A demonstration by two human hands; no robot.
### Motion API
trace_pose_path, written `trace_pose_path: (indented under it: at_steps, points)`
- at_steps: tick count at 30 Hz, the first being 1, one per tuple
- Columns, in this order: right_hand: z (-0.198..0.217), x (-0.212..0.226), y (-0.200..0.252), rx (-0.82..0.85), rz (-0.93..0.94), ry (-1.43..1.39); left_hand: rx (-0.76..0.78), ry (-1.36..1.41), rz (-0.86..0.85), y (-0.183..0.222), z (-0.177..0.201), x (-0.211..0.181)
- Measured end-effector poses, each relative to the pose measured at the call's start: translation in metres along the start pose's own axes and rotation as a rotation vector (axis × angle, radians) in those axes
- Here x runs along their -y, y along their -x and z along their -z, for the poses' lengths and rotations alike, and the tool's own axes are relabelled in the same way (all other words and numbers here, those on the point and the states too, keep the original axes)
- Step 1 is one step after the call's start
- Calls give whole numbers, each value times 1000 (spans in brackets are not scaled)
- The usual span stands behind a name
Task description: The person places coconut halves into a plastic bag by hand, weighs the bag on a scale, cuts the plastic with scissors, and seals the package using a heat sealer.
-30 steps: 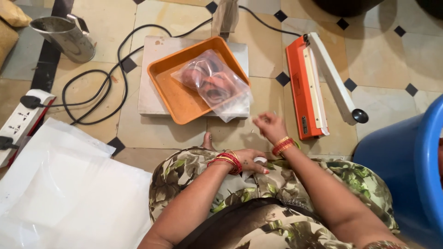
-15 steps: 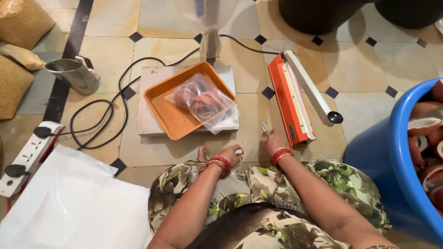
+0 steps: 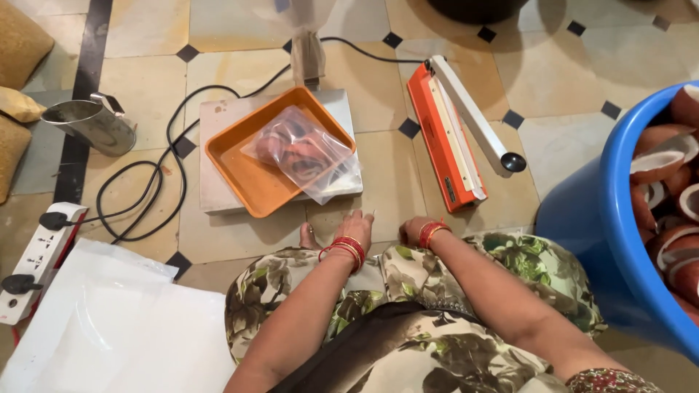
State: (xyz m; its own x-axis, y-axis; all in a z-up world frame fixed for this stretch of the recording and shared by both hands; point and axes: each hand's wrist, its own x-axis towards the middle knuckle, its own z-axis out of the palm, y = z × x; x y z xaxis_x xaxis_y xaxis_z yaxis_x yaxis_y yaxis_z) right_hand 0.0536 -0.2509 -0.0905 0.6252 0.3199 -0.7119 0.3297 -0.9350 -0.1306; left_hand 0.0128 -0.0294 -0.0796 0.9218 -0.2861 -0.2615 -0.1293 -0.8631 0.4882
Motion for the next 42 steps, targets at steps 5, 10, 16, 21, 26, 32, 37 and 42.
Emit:
trace_pose_path:
  at_steps: [5,10,16,21,26,32,37,42]
  points:
    - [39,4,33,-218,-48,-117,-214,-268,28,35,70,-29]
    - [71,6,80,-309,-45,-211,-344,-600,292,1,67,29]
    - [86,-8,97,-375,-27,-202,-593,-720,88,-27,134,60]
    - [103,-4,113,-442,10,-327,-628,-615,-262,-17,296,14]
    - [120,-10,124,-536,208,-830,-517,-570,-429,31,370,-104]
    - [147,-25,169,-512,650,-1808,-301,-350,-599,40,337,-170]
    - [113,-54,166,-769,671,-1684,-235,-248,-560,4,256,-123]
    - [89,-61,141,-611,-166,-1296,-227,-195,-366,-43,145,-50]
